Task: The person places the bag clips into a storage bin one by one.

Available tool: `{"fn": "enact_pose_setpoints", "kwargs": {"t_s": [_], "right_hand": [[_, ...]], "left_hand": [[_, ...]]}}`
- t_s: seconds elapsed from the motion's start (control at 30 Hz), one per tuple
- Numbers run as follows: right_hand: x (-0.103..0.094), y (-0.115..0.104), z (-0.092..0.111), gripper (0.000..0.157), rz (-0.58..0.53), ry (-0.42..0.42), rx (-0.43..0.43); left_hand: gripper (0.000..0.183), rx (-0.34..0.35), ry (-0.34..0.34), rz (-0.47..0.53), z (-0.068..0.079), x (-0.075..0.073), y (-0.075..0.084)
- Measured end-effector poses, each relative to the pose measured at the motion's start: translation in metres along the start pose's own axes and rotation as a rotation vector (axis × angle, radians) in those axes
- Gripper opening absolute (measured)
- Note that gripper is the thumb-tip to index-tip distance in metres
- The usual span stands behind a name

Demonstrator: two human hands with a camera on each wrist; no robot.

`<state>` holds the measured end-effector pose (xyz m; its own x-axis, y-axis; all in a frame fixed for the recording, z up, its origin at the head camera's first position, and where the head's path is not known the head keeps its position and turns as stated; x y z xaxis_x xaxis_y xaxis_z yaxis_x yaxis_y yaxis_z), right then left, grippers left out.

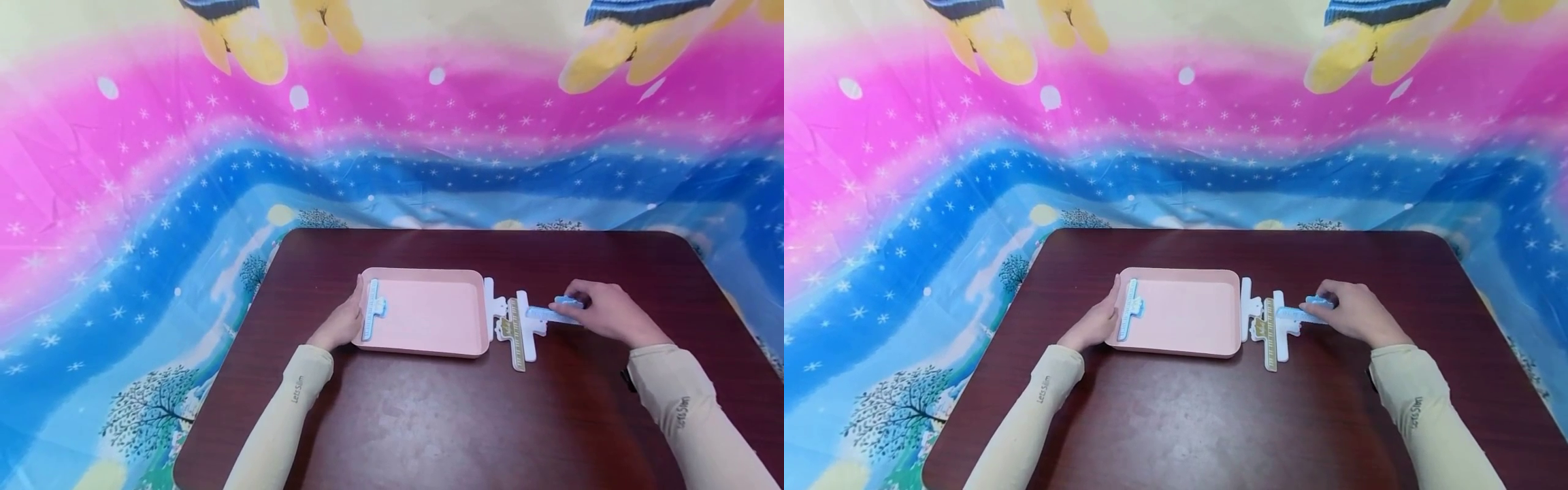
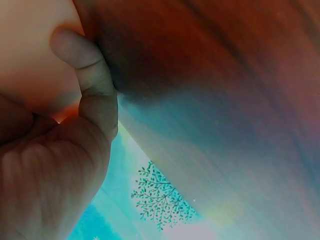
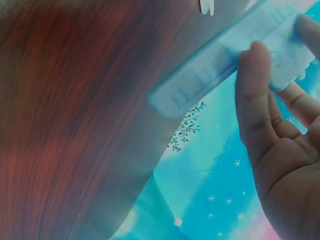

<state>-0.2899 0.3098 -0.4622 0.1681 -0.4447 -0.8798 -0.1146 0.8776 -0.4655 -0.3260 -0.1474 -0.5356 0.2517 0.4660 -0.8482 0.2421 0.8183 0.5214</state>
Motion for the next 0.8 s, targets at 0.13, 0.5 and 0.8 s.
{"fn": "enact_pose_setpoints", "kwargs": {"t_s": [0.13,0.5,0.8], "right_hand": [[0.000,-0.002,-0.001,0.057,-0.027,-0.009,0.030],[-0.003,0.000,-0.001,0.061,-0.094,-0.017,0.063],[-0.009,-0.001,-0.003,0.071,-0.099,0.054,0.047]], "left_hand": [[0.071,-0.009,-0.001,-0.006,0.000,0.000,-0.001],[0.071,-0.023,0.000,0.005,-0.002,0.001,0.001],[0.070,-0.034,-0.001,-0.001,0.000,0.000,0.000]]}}
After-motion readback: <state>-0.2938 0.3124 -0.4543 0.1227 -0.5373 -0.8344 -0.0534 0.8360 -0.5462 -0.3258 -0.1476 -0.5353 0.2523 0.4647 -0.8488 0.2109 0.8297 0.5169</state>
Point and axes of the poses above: each hand's wrist, its own z-axis away from the middle knuckle, its own x-axis out of the palm, y = z × x, the point moved 9 cm from there along -z, towards the middle knuckle, and after that the axes turned 2 degrees about -z, right-handed, at the moved point
